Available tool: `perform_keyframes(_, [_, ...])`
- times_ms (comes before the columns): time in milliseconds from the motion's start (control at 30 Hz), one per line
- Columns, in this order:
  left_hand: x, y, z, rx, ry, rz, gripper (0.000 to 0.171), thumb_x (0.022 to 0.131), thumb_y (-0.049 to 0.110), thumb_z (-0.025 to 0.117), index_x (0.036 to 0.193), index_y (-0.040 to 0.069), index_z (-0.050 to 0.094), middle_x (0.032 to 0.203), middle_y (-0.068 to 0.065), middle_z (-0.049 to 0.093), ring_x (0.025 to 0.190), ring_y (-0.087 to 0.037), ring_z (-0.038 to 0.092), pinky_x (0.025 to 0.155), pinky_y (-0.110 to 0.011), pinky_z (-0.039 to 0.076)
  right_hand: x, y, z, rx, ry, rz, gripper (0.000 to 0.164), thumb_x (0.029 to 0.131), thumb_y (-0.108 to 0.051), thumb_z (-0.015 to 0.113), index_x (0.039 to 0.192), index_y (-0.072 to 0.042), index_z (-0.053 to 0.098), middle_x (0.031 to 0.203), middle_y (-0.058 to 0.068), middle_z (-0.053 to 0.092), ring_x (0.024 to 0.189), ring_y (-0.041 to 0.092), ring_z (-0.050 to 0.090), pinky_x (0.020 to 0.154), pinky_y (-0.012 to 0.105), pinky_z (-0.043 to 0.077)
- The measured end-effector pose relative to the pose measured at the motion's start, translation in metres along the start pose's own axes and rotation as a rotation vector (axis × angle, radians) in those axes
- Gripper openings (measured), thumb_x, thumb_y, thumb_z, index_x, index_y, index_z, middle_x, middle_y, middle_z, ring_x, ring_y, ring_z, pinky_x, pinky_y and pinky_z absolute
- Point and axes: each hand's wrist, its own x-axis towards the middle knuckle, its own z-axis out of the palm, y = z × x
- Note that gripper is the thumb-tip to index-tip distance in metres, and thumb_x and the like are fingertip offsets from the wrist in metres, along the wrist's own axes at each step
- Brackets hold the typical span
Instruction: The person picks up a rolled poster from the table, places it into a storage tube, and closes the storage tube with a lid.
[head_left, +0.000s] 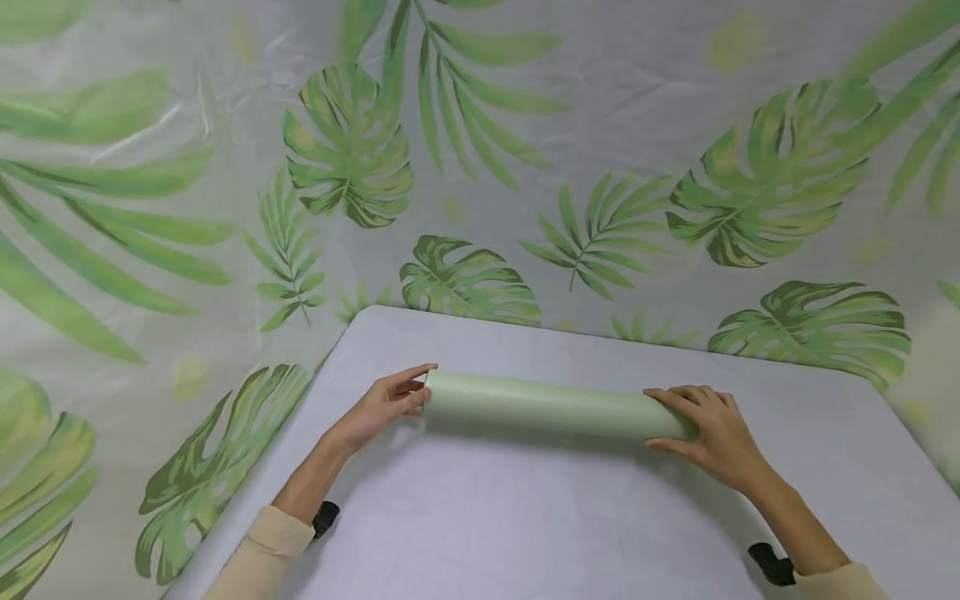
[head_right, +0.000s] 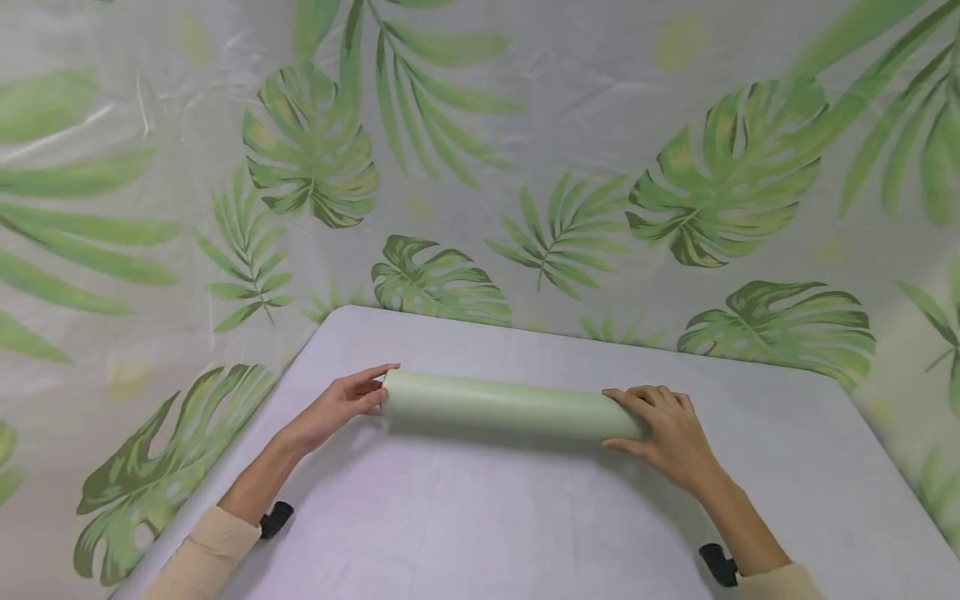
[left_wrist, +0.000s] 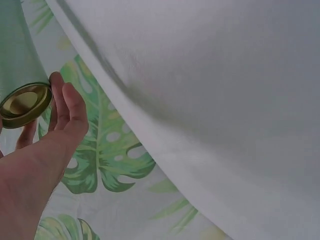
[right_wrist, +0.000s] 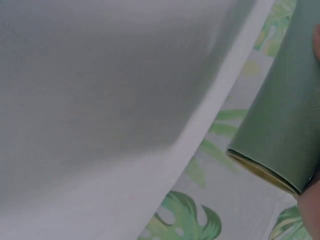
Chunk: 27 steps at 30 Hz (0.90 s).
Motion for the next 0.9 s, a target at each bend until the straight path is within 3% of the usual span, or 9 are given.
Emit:
perform_keyframes(233, [0.011, 0.003, -0.001, 0.101, 0.023, 0.003, 0.068, 0.096, 0.025, 0.077, 0.156, 0.019, 0.045, 0.135, -0.016, 0.063, 0.119, -0.029, 0.065, 0.099, -0.037, 0.054, -0.002, 0.001, 0.008, 0.032, -0.020, 0.063, 0.078, 0.060, -0.030, 0.099, 0.132, -0.021, 0.070, 0.113, 0.008, 0.070, 0.103, 0.031, 0.062, 0.085, 0.046, 0.035])
perform_keyframes(533, [0.017, 0.004, 0.002, 0.164, -0.005, -0.029, 0.066, 0.093, 0.024, 0.080, 0.150, 0.020, 0.049, 0.128, -0.015, 0.066, 0.115, -0.028, 0.066, 0.095, -0.038, 0.051, -0.007, -0.002, 0.010, 0.085, -0.013, 0.238, 0.078, 0.052, -0.039, 0.103, 0.121, -0.016, 0.075, 0.113, 0.011, 0.077, 0.101, 0.030, 0.063, 0.090, 0.050, 0.030])
perform_keyframes(900, [0.026, 0.005, 0.007, 0.256, -0.037, -0.015, 0.063, 0.090, 0.021, 0.082, 0.146, 0.018, 0.052, 0.125, -0.017, 0.066, 0.111, -0.029, 0.067, 0.089, -0.036, 0.052, -0.003, 0.000, 0.007, 0.089, -0.035, 0.285, 0.076, 0.052, -0.041, 0.103, 0.118, -0.016, 0.075, 0.114, 0.013, 0.077, 0.102, 0.035, 0.065, 0.088, 0.052, 0.029])
